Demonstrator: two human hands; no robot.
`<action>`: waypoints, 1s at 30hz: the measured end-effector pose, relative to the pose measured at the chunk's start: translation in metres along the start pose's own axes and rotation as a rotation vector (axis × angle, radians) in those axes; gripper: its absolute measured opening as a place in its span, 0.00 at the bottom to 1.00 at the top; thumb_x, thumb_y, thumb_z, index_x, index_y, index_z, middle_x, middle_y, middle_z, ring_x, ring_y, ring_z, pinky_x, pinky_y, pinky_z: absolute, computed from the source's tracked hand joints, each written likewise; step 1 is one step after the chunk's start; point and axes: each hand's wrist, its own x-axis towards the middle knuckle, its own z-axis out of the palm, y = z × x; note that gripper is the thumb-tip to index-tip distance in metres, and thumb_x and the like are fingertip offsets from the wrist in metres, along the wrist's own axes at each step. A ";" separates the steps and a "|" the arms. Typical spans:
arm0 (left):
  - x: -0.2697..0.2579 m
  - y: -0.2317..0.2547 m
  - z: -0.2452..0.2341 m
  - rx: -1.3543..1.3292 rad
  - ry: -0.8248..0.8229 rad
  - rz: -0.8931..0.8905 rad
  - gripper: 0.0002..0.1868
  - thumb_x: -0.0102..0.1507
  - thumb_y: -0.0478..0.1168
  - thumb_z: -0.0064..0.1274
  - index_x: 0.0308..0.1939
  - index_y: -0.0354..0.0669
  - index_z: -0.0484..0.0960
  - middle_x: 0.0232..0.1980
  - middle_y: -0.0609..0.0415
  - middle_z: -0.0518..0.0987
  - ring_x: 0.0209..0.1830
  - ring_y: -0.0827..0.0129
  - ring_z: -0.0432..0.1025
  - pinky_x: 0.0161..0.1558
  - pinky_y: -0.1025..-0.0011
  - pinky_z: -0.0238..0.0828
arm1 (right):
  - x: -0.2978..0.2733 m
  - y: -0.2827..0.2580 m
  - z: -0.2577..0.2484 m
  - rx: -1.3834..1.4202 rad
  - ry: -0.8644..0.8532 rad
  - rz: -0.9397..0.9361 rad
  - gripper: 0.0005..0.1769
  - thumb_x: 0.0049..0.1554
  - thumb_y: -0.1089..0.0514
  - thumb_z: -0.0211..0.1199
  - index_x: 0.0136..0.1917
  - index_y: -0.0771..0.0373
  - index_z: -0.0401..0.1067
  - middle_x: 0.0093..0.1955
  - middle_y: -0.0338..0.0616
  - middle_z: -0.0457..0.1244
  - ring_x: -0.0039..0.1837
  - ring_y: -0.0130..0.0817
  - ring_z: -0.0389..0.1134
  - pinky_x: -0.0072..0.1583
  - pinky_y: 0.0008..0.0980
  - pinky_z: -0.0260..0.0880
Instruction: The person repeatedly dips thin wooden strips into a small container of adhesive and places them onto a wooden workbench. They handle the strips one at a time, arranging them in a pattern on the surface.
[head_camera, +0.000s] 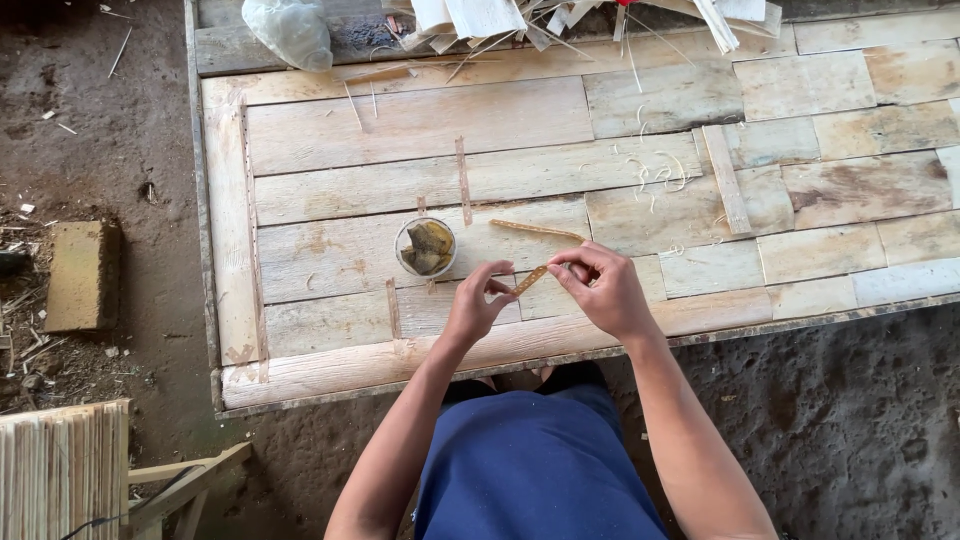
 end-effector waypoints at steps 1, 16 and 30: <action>-0.003 0.001 0.001 0.002 0.002 0.001 0.31 0.55 0.29 0.66 0.62 0.48 0.77 0.52 0.55 0.80 0.39 0.64 0.82 0.47 0.70 0.73 | 0.002 0.008 0.002 0.002 -0.001 -0.003 0.03 0.56 0.60 0.71 0.45 0.57 0.81 0.27 0.41 0.56 0.33 0.29 0.61 0.41 0.30 0.67; -0.069 -0.064 0.075 -0.168 0.231 -0.410 0.33 0.57 0.27 0.66 0.60 0.38 0.63 0.49 0.49 0.65 0.41 0.60 0.79 0.49 0.68 0.76 | 0.061 0.149 0.067 -0.170 -0.265 0.045 0.06 0.53 0.59 0.68 0.46 0.55 0.80 0.35 0.47 0.62 0.42 0.45 0.69 0.48 0.44 0.71; -0.075 -0.057 0.102 0.084 0.258 -0.462 0.20 0.61 0.26 0.60 0.49 0.41 0.65 0.55 0.45 0.62 0.50 0.44 0.79 0.52 0.62 0.81 | 0.049 0.183 0.087 -0.507 -0.598 0.040 0.23 0.60 0.53 0.59 0.70 0.46 0.69 0.47 0.44 0.64 0.55 0.45 0.72 0.58 0.43 0.74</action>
